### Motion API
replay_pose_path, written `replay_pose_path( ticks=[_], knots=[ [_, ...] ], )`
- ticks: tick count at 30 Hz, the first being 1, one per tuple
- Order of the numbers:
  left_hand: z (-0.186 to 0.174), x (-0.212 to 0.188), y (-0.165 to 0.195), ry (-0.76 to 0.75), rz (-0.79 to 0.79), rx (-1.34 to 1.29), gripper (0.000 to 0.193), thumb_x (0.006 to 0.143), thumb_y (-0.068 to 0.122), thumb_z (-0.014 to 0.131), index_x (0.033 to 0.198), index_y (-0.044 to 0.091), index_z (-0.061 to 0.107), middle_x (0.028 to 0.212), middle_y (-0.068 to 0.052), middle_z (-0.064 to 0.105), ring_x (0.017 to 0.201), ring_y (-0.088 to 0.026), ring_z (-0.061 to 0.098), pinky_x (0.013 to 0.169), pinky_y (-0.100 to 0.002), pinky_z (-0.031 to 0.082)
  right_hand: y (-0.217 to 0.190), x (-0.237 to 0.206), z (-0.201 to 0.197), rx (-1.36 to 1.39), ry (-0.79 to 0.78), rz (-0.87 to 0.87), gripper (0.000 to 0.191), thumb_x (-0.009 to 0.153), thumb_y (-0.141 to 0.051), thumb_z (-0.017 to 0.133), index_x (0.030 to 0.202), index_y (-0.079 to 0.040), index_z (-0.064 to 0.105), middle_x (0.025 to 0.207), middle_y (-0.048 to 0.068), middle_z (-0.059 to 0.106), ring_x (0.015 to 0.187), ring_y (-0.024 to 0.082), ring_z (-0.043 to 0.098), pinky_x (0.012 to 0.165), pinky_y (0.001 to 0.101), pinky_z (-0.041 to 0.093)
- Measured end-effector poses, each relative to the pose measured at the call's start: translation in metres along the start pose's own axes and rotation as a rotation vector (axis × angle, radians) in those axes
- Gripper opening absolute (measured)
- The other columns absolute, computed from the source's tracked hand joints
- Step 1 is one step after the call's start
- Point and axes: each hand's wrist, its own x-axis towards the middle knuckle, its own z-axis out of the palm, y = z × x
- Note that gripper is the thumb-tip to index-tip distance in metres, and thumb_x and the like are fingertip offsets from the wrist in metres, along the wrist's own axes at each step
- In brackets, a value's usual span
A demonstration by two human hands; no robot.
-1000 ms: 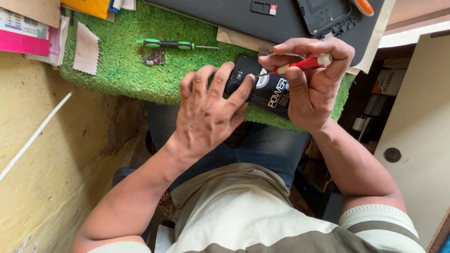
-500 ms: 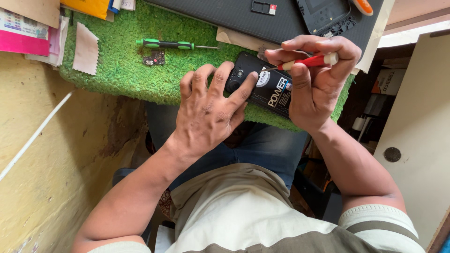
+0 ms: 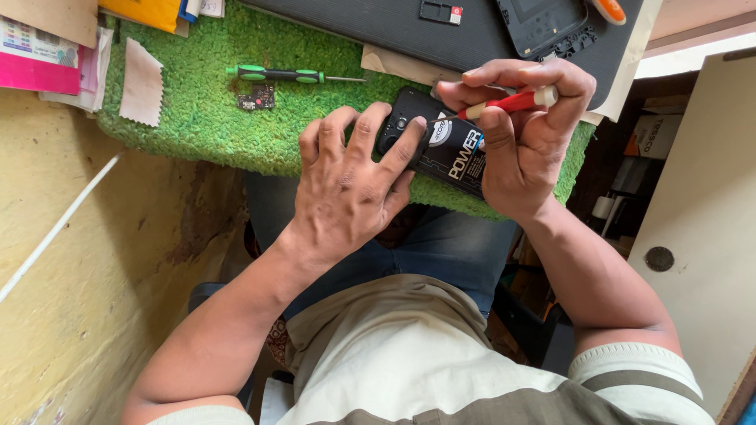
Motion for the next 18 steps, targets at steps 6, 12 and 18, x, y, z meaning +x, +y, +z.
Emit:
replay_pose_path(
  ticks=[6,12,18],
  knots=[
    [0.0,0.0,-0.001,0.002,0.01,0.014,0.064,0.093,0.027,0.082,0.151,0.024,0.055,0.143,-0.01,0.047,0.127,-0.033,0.045,0.111,-0.05,0.032,-0.001,0.001,-0.001,0.012,-0.006,0.009,0.035,0.117,-0.007,0.052,0.141,-0.014,0.027,0.133,0.018,0.056,0.113,0.025,0.071,0.102,0.0368,0.062],
    [-0.001,0.001,-0.001,0.001,0.011,0.012,0.065,0.094,0.028,0.081,0.152,0.019,0.055,0.143,-0.012,0.047,0.127,-0.033,0.044,0.112,-0.049,0.032,0.0,0.0,-0.002,-0.023,0.016,-0.001,0.032,0.118,-0.006,0.052,0.137,-0.013,0.028,0.132,0.018,0.057,0.11,0.025,0.072,0.1,0.0362,0.062],
    [-0.002,0.002,-0.002,-0.003,-0.003,-0.001,0.064,0.095,0.031,0.079,0.151,0.011,0.054,0.145,-0.011,0.048,0.128,-0.032,0.045,0.111,-0.048,0.032,-0.016,0.01,-0.004,0.119,0.027,0.004,0.032,0.113,-0.007,0.052,0.138,-0.014,0.032,0.122,0.016,0.063,0.095,0.021,0.073,0.087,0.0321,0.063]
  ],
)
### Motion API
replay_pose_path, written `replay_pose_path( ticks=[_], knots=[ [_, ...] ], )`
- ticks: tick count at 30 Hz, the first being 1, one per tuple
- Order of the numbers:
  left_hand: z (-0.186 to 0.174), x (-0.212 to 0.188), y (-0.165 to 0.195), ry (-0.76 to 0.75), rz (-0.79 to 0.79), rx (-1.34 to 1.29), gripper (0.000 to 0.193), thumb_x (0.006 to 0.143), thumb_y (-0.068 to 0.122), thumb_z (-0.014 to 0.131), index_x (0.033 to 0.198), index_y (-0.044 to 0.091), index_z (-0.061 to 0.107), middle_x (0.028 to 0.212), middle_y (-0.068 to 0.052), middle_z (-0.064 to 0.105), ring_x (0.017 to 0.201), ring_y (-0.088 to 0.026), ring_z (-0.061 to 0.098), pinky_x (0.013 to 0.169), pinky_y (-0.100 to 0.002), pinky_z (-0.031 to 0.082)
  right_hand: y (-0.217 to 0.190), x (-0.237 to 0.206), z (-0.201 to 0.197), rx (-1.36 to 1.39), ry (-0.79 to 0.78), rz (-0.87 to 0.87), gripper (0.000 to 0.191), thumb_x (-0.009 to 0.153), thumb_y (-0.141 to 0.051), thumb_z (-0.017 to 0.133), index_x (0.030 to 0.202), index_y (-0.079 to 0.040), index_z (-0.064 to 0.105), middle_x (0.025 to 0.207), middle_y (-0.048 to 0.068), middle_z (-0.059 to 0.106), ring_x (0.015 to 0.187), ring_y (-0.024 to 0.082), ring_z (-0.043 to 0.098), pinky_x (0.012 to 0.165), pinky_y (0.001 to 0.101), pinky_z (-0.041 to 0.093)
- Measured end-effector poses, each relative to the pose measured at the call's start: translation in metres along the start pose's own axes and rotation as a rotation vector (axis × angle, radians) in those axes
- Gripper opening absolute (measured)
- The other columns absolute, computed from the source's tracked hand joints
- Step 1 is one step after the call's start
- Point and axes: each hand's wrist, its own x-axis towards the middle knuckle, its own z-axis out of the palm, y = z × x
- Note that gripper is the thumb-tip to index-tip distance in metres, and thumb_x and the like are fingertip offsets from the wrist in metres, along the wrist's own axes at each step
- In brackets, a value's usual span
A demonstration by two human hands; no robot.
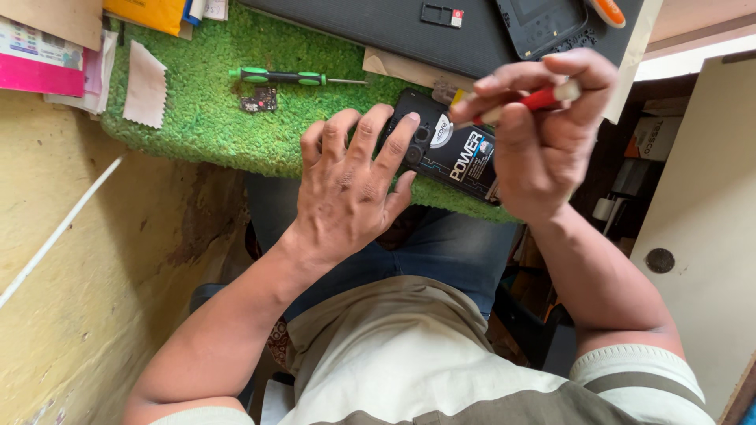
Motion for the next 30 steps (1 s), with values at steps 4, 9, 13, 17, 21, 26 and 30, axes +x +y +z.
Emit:
replay_pose_path(
  ticks=[4,9,13,17,21,26,30],
  knots=[
    [-0.001,0.0,0.001,-0.011,-0.018,-0.017,0.061,0.095,0.032,0.078,0.149,0.012,0.056,0.145,-0.009,0.051,0.127,-0.031,0.045,0.111,-0.048,0.031,-0.03,0.014,-0.005,-0.501,-0.132,0.089,0.017,0.112,-0.003,0.058,0.128,-0.009,0.055,0.105,0.013,0.067,0.079,0.018,0.064,0.069,0.0284,0.052],
    [-0.004,0.001,0.0,0.012,0.002,-0.028,0.058,0.095,0.03,0.078,0.147,0.012,0.058,0.144,-0.008,0.052,0.127,-0.03,0.045,0.111,-0.047,0.031,-0.032,0.035,0.001,-1.019,-0.521,0.032,0.015,0.091,-0.01,0.079,0.104,-0.008,0.073,0.098,0.008,0.067,0.079,0.022,0.069,0.067,0.0342,0.056],
    [-0.003,0.0,0.0,0.013,0.003,-0.011,0.059,0.095,0.031,0.079,0.147,0.012,0.059,0.144,-0.008,0.053,0.127,-0.03,0.046,0.11,-0.047,0.032,-0.027,0.042,0.008,-1.073,-0.59,0.017,0.018,0.088,-0.012,0.08,0.104,-0.008,0.073,0.095,0.008,0.066,0.078,0.024,0.069,0.066,0.0363,0.055],
    [-0.003,0.0,-0.001,0.027,0.002,-0.007,0.059,0.094,0.031,0.079,0.146,0.011,0.06,0.143,-0.008,0.053,0.127,-0.03,0.045,0.11,-0.047,0.033,-0.028,0.048,0.009,-1.134,-0.664,0.001,0.017,0.087,-0.013,0.078,0.102,-0.007,0.072,0.095,0.008,0.067,0.077,0.026,0.068,0.065,0.0372,0.055],
    [-0.001,0.0,-0.001,0.028,0.007,-0.005,0.059,0.094,0.031,0.079,0.145,0.01,0.06,0.143,-0.009,0.053,0.127,-0.03,0.045,0.109,-0.047,0.033,-0.025,0.051,0.013,-1.189,-0.717,-0.064,0.019,0.087,-0.014,0.077,0.101,-0.005,0.069,0.093,0.008,0.065,0.077,0.027,0.067,0.064,0.0386,0.054],
    [-0.001,-0.001,-0.002,0.034,0.012,-0.006,0.058,0.095,0.03,0.079,0.145,0.01,0.06,0.143,-0.009,0.052,0.127,-0.03,0.045,0.109,-0.047,0.033,-0.02,0.052,0.015,-1.254,-0.749,-0.079,0.019,0.086,-0.013,0.073,0.099,-0.002,0.064,0.091,0.011,0.061,0.074,0.029,0.064,0.062,0.0407,0.053],
    [-0.001,-0.002,-0.002,0.042,0.01,-0.007,0.059,0.094,0.03,0.08,0.146,0.01,0.059,0.144,-0.009,0.052,0.127,-0.03,0.045,0.108,-0.047,0.033,-0.017,0.05,0.014,-1.234,-0.725,-0.033,0.019,0.088,-0.013,0.071,0.099,-0.002,0.062,0.091,0.012,0.06,0.072,0.031,0.063,0.062,0.042,0.052]
  ],
)
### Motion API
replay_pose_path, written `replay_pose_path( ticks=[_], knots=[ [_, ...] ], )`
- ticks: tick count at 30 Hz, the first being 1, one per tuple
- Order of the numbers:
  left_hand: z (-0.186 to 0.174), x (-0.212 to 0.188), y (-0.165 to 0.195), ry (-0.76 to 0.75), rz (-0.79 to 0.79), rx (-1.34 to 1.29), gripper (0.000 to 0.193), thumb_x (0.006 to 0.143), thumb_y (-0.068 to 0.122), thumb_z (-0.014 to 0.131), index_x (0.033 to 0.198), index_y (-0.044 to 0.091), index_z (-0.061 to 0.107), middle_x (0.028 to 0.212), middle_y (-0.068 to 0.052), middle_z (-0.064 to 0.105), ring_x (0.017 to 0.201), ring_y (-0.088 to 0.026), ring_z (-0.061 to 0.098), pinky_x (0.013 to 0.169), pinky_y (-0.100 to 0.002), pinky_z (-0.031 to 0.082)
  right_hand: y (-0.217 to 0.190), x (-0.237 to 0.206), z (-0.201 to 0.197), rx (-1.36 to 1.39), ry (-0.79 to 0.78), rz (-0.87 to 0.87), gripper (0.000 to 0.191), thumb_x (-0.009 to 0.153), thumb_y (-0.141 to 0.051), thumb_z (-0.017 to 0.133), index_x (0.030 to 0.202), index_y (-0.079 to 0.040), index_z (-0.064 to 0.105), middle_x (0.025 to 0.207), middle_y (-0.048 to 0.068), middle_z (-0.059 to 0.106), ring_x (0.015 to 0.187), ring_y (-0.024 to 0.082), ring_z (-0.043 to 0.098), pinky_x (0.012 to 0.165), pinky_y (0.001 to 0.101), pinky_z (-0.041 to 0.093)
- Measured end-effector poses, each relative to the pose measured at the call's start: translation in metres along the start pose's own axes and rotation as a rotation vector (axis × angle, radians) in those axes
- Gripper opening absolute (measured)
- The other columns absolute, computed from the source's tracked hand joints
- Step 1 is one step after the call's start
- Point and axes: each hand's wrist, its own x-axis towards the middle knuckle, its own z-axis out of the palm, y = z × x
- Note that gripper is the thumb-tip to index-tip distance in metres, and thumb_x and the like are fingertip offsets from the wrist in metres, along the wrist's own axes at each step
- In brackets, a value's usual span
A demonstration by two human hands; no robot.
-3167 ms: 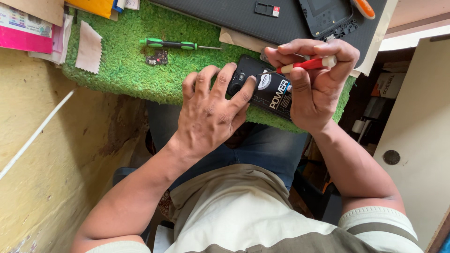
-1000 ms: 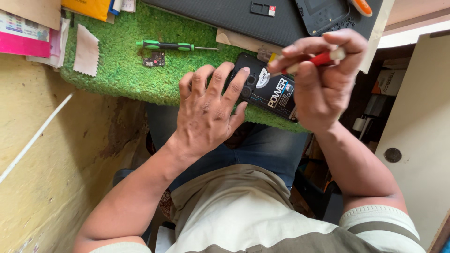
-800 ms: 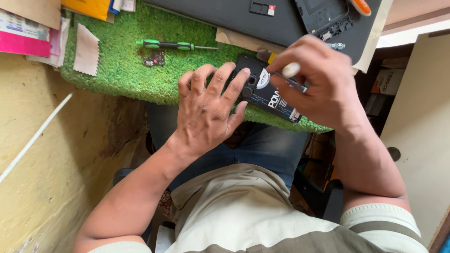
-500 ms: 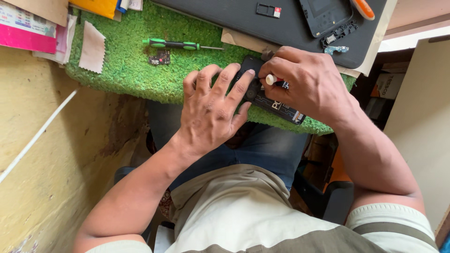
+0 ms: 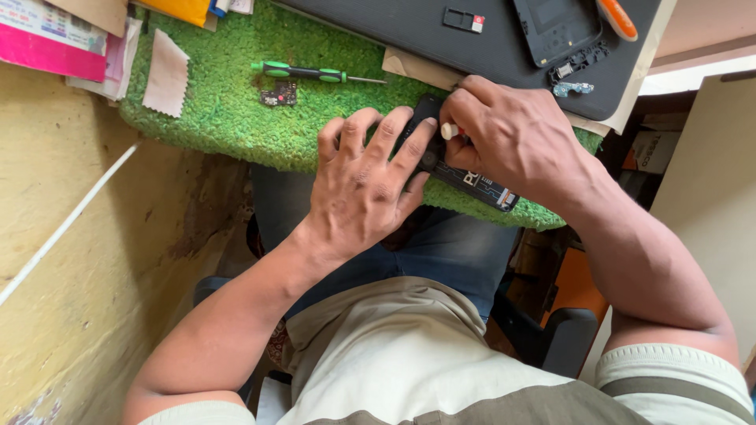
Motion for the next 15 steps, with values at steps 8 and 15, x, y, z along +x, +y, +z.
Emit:
replay_pose_path(
  ticks=[8,15],
  knots=[
    [0.0018,-0.0016,-0.0007,-0.017,-0.003,0.013,0.061,0.095,0.032,0.081,0.147,0.011,0.058,0.143,-0.009,0.052,0.128,-0.029,0.045,0.108,-0.046,0.032,0.0001,-0.0067,0.0004,0.095,0.036,0.052,0.015,0.092,-0.011,0.071,0.102,-0.002,0.063,0.094,0.013,0.062,0.071,0.032,0.065,0.063,0.0415,0.054],
    [0.0021,-0.002,-0.0005,-0.011,-0.001,0.025,0.061,0.095,0.032,0.08,0.147,0.011,0.058,0.143,-0.009,0.052,0.128,-0.029,0.044,0.108,-0.047,0.032,-0.0008,-0.0022,-0.0031,0.064,-0.006,0.018,0.016,0.091,-0.011,0.071,0.102,-0.002,0.064,0.094,0.013,0.063,0.071,0.031,0.066,0.063,0.041,0.055]
  ],
)
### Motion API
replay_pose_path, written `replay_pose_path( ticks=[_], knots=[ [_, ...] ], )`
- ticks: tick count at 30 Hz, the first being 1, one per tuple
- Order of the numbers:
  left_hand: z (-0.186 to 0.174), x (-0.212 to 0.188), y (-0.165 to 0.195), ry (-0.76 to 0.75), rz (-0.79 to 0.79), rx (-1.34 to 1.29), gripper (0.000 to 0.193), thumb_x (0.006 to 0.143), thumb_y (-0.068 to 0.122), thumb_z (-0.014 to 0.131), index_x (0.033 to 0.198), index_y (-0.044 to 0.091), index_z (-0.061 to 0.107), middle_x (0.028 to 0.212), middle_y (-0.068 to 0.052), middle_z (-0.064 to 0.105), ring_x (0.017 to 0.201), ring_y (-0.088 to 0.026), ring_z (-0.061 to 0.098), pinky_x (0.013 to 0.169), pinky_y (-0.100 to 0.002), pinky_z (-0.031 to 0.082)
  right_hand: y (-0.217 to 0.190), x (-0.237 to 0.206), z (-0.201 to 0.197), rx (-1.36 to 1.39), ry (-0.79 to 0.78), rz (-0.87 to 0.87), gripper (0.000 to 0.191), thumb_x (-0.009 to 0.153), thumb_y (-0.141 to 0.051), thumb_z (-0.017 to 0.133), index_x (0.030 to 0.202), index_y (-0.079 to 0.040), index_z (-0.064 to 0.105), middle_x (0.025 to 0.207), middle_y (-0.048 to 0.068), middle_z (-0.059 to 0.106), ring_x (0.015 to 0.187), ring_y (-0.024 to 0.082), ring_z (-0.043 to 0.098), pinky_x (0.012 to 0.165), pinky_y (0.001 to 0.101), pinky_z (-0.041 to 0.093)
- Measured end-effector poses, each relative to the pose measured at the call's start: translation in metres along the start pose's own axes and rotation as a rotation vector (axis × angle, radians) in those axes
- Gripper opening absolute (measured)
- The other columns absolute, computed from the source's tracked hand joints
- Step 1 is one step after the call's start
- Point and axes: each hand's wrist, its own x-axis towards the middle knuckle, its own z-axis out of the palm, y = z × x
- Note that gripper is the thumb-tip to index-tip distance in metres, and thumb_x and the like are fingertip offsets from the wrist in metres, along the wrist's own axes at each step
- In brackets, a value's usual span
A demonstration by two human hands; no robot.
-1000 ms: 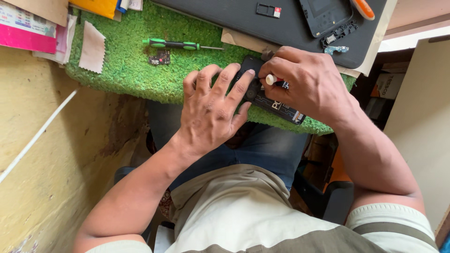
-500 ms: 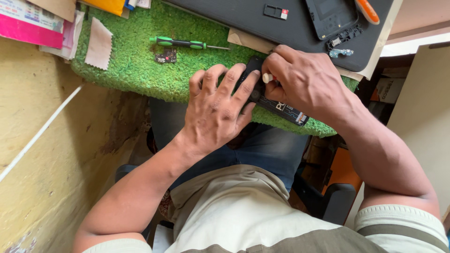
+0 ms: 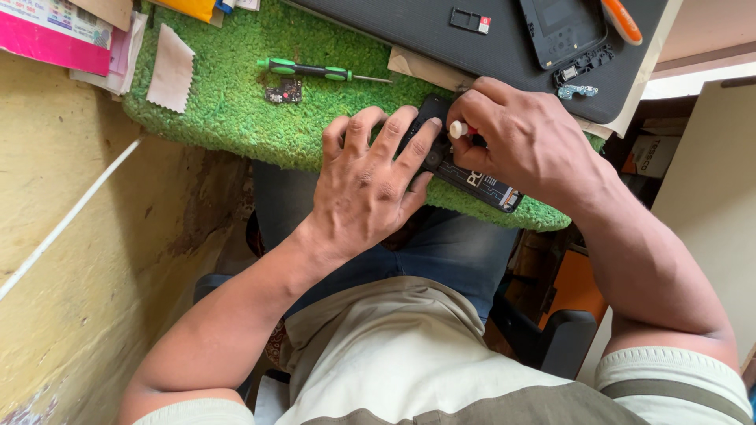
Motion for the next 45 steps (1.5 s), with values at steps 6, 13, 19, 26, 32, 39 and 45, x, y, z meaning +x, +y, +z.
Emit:
replay_pose_path(
  ticks=[6,13,19,26,32,39,45],
  knots=[
    [0.0,0.0,0.0,-0.008,-0.001,-0.001,0.06,0.094,0.032,0.08,0.146,0.01,0.058,0.143,-0.009,0.051,0.128,-0.029,0.044,0.108,-0.047,0.033,-0.001,0.008,0.002,-0.124,-0.107,0.005,0.019,0.09,-0.014,0.067,0.099,0.002,0.061,0.092,0.014,0.061,0.071,0.031,0.064,0.06,0.0419,0.054],
    [0.0,0.0,-0.001,0.003,0.003,-0.013,0.061,0.094,0.031,0.081,0.147,0.01,0.058,0.145,-0.01,0.051,0.128,-0.03,0.044,0.108,-0.047,0.033,-0.002,0.004,0.005,-0.102,-0.089,0.037,0.02,0.091,-0.013,0.065,0.1,0.002,0.056,0.091,0.015,0.056,0.072,0.033,0.063,0.061,0.0436,0.053],
    [0.001,-0.001,0.0,-0.004,0.002,-0.007,0.062,0.094,0.03,0.08,0.148,0.01,0.058,0.145,-0.01,0.05,0.128,-0.029,0.044,0.108,-0.047,0.032,0.002,-0.002,0.01,-0.063,-0.008,0.043,0.017,0.092,-0.009,0.065,0.102,0.001,0.055,0.093,0.016,0.056,0.071,0.035,0.063,0.061,0.044,0.053],
    [0.002,-0.001,0.0,-0.014,0.002,-0.003,0.062,0.094,0.032,0.08,0.148,0.01,0.058,0.145,-0.01,0.051,0.128,-0.03,0.043,0.108,-0.047,0.032,0.001,-0.003,0.004,0.054,-0.004,0.028,0.018,0.093,-0.009,0.066,0.106,0.001,0.059,0.096,0.015,0.06,0.071,0.033,0.064,0.063,0.0424,0.054],
    [0.003,-0.001,-0.001,-0.011,0.002,0.002,0.061,0.095,0.032,0.08,0.146,0.009,0.058,0.144,-0.01,0.051,0.129,-0.03,0.043,0.108,-0.048,0.032,0.002,0.006,0.001,-0.008,-0.066,-0.051,0.018,0.094,-0.011,0.067,0.105,0.001,0.061,0.096,0.015,0.061,0.073,0.033,0.065,0.062,0.0423,0.054],
    [0.002,0.0,0.0,-0.006,0.002,-0.014,0.06,0.095,0.031,0.08,0.147,0.01,0.058,0.145,-0.01,0.05,0.129,-0.03,0.043,0.108,-0.048,0.032,0.002,0.007,0.005,-0.079,-0.122,0.014,0.023,0.091,-0.015,0.068,0.102,0.001,0.057,0.093,0.016,0.058,0.071,0.034,0.063,0.06,0.0443,0.053],
    [0.0,-0.002,-0.001,-0.012,-0.004,-0.03,0.061,0.095,0.03,0.079,0.147,0.01,0.058,0.145,-0.01,0.05,0.129,-0.03,0.043,0.108,-0.048,0.032,0.004,-0.007,0.011,0.001,-0.001,0.046,0.02,0.091,-0.009,0.067,0.105,0.0,0.056,0.096,0.015,0.058,0.075,0.034,0.064,0.065,0.0437,0.053]
  ],
)
